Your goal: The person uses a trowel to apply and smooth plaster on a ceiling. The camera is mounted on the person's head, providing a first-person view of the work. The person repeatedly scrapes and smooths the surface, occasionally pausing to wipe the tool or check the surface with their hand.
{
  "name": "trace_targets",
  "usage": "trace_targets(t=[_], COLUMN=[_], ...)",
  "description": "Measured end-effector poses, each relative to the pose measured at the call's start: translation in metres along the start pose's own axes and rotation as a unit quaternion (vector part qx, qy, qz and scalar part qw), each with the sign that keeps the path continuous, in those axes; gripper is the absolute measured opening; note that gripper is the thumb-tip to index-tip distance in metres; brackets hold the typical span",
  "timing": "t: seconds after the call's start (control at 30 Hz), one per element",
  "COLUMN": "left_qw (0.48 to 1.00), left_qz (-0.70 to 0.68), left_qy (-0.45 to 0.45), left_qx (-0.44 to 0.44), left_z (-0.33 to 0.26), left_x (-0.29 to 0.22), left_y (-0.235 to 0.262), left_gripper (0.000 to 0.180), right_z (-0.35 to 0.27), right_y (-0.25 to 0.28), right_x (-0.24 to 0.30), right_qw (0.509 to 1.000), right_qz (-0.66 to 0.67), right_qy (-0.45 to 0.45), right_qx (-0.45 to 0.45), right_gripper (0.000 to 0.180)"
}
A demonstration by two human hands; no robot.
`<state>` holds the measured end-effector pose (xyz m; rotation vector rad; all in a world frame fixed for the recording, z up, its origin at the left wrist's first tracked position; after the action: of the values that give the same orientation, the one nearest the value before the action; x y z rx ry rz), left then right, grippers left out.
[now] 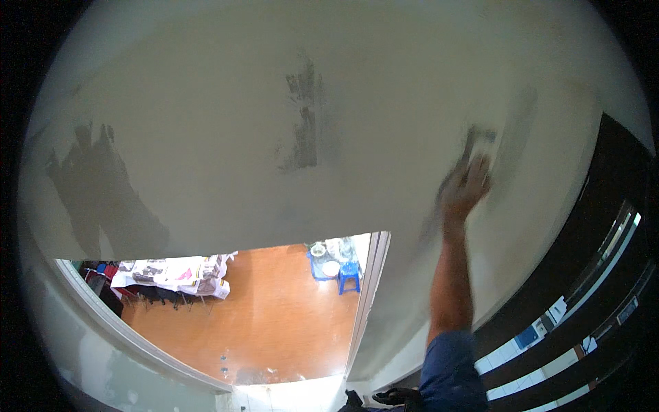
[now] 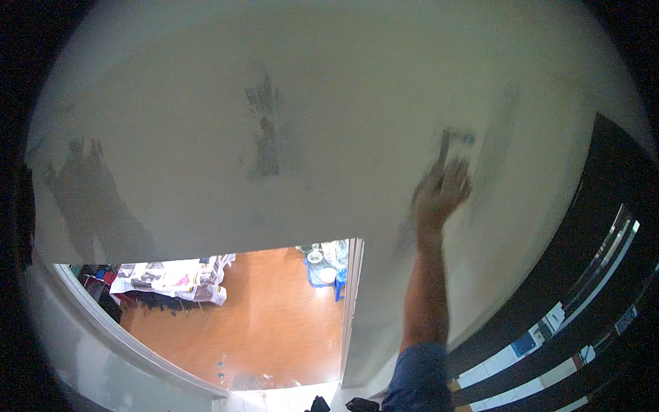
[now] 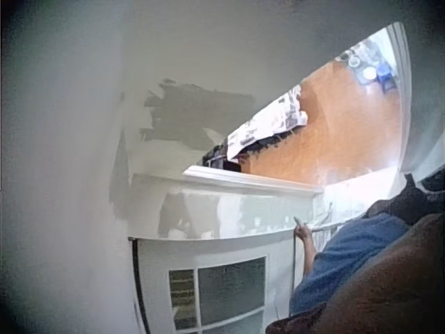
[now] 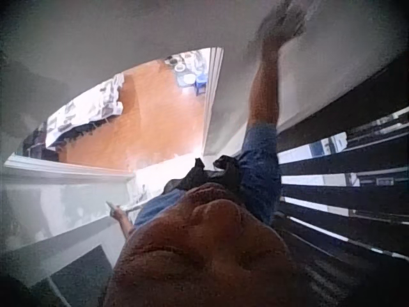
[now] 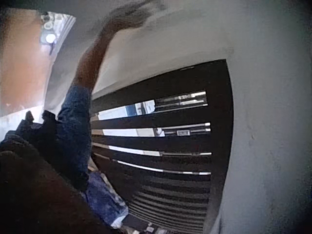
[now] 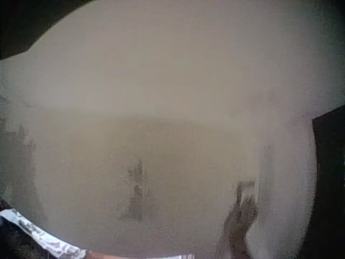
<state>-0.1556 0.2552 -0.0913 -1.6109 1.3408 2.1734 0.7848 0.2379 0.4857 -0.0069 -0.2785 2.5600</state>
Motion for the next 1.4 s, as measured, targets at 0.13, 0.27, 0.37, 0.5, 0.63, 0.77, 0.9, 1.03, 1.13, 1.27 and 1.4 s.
trace_targets(t=[0.13,0.27,0.37,0.5,0.63,0.77,0.9,1.03,1.13,1.27,1.4], left_qw=[0.999,0.990,0.995,1.000,0.996,1.000,0.991,0.987,0.983,0.983,0.981], left_qz=[0.026,-0.051,-0.013,-0.001,0.005,0.001,-0.085,-0.084,-0.067,-0.077,-0.088], left_qy=[-0.032,0.129,0.095,-0.011,-0.083,0.006,0.093,0.113,0.153,0.138,0.129], left_qx=[-0.008,0.031,0.003,-0.010,-0.013,0.016,0.047,0.072,0.075,0.098,0.114], left_z=[0.012,-0.023,-0.005,0.018,0.014,0.022,-0.029,-0.047,-0.062,-0.044,-0.043], left_x=[0.000,-0.033,-0.009,0.009,0.005,0.024,-0.043,-0.101,-0.099,-0.082,-0.075], left_y=[-0.003,-0.001,-0.009,-0.018,-0.011,-0.026,-0.025,-0.030,-0.016,-0.018,-0.023], left_gripper=[0.078,0.076,0.076,0.076,0.075,0.073,0.070,0.068,0.063,0.062,0.061], right_z=[0.124,0.013,-0.200,-0.340,-0.196,0.018,-0.020,-0.338,-0.414,-0.314,-0.131], right_y=[-0.016,-0.020,0.003,0.032,-0.005,-0.029,-0.035,0.015,0.043,0.021,-0.004], right_x=[-0.024,-0.031,-0.052,-0.029,-0.013,-0.004,-0.023,-0.061,0.012,-0.005,-0.010], right_qw=[0.999,1.000,0.983,0.930,0.982,0.999,0.998,0.945,0.712,0.921,0.967], right_qz=[0.001,-0.023,0.038,0.056,-0.079,0.012,-0.003,0.096,0.195,0.099,0.093], right_qy=[-0.039,0.021,-0.162,-0.348,-0.092,0.006,-0.017,-0.304,-0.666,-0.347,-0.195], right_qx=[-0.012,-0.005,0.077,0.104,0.146,0.029,0.067,0.070,0.112,0.146,0.134], right_gripper=[0.043,0.049,0.053,0.049,0.056,0.052,0.054,0.056,0.059,0.060,0.051])
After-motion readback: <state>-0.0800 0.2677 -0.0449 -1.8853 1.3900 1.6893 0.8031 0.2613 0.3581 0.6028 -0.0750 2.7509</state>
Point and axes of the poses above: each hand's wrist, its own z-axis towards the middle knuckle, its own y-axis out of the back of the hand, x = y × z, the point moved 8 cm from there along z, towards the middle knuckle, and after that the axes turned 5 degrees about y, right-handed, at the moved point
